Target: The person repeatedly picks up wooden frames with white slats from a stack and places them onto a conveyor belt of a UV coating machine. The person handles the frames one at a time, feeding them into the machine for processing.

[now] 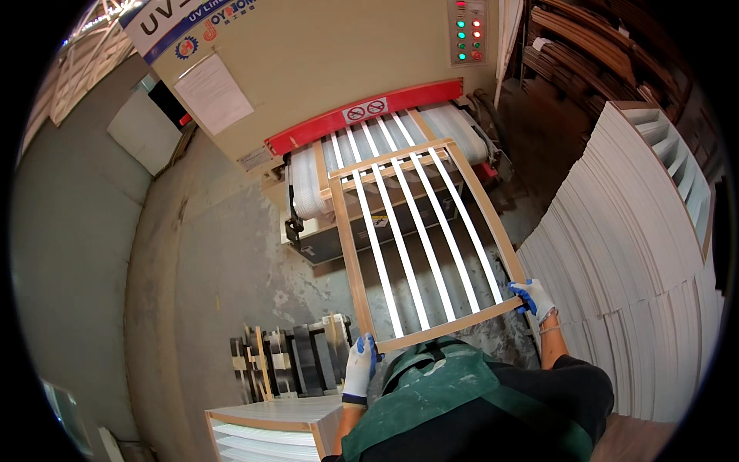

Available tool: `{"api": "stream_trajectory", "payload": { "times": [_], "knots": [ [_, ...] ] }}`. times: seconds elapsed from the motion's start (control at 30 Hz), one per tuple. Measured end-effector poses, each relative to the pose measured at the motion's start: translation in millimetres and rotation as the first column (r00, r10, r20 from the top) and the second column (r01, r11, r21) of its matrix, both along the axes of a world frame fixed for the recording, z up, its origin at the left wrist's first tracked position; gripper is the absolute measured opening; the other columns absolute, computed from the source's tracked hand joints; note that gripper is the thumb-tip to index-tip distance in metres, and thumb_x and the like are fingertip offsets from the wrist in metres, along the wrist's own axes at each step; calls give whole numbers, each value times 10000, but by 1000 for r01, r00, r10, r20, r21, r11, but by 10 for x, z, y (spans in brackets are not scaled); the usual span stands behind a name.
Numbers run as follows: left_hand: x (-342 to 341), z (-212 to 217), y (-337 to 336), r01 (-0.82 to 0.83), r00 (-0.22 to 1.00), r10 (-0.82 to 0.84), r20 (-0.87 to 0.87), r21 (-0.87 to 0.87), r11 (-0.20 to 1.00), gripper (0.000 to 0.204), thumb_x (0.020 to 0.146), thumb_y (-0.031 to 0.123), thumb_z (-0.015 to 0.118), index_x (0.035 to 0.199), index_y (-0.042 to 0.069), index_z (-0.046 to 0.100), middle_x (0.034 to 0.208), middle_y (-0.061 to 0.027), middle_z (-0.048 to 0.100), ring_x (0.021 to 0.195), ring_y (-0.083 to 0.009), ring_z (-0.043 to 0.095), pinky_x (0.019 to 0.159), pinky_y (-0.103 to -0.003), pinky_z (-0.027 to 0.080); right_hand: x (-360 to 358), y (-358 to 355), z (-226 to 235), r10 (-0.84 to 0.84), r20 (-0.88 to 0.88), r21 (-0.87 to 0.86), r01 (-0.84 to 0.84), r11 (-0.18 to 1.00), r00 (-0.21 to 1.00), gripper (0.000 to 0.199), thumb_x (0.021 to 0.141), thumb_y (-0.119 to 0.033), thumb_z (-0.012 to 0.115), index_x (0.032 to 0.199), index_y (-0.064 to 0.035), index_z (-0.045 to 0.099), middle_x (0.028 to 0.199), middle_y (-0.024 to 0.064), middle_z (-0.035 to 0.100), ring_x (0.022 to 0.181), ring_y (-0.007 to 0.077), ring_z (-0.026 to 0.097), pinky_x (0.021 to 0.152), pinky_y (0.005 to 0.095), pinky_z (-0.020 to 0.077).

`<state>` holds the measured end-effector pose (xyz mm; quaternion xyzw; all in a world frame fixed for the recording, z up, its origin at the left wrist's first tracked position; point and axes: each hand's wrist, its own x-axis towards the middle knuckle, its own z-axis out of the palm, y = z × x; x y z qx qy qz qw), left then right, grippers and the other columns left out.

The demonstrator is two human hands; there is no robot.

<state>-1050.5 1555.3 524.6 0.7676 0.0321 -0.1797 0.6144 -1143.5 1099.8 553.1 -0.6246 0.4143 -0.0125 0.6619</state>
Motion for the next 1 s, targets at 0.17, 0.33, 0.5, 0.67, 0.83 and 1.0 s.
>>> {"api": "stream_trajectory", "payload": {
  "times": [0.17, 0.33, 0.5, 0.67, 0.83, 1.0],
  "knots": [
    [21, -46, 32, 2, 1000, -2, 5, 2, 1000, 437, 1045, 384, 459, 831, 13, 550, 686, -76, 525, 636, -181, 586, 618, -338, 500, 17, -50, -59, 24, 41, 12, -24, 1000, 999, 353, 816, -298, 780, 931, 14, 660, 709, 74, 599, 509, 171, 603, 390, 287, 512],
    [40, 75, -43, 5, 999, -4, -33, 34, 999, 457, 1042, 399, 457, 821, 10, 549, 695, -77, 540, 650, -187, 591, 623, -347, 504, 31, -105, -111, 15, -1, -30, -15, 999, 1000, 353, 805, -305, 788, 908, 6, 657, 698, 77, 606, 484, 183, 597, 393, 293, 524],
    [44, 20, -33, -27, 998, 24, -63, -42, 999, 419, 1041, 370, 473, 828, 17, 547, 694, -62, 516, 620, -169, 577, 635, -336, 530, 60, -109, -161, -34, -31, -71, 31, 997, 999, 365, 802, -305, 792, 914, 14, 655, 681, 79, 601, 509, 182, 611, 405, 292, 533],
    [134, 76, -96, -22, 995, 24, -93, 26, 999, 400, 1039, 355, 483, 832, 18, 546, 685, -49, 502, 615, -166, 567, 638, -342, 537, 119, -60, -55, -34, -2, -60, 34, 998, 999, 369, 813, -310, 786, 919, 15, 648, 704, 85, 610, 528, 172, 613, 423, 283, 534],
    [222, 229, -154, -22, 997, 20, -80, -14, 1000, 401, 1042, 344, 473, 845, 5, 557, 691, -63, 525, 629, -179, 590, 641, -342, 536, 292, -92, 7, -85, 50, -123, 91, 988, 995, 395, 861, -367, 753, 903, 7, 633, 688, 80, 596, 508, 170, 598, 427, 281, 524],
    [372, 459, -328, 75, 992, -94, 84, 206, 976, 412, 1041, 353, 471, 871, -7, 579, 713, -85, 569, 648, -201, 623, 647, -339, 522, 450, -503, -367, -4, 79, -31, 6, 1000, 997, 532, 924, -522, 632, 1019, 0, 595, 708, 75, 572, 498, 168, 606, 366, 288, 480]
  ]
}}
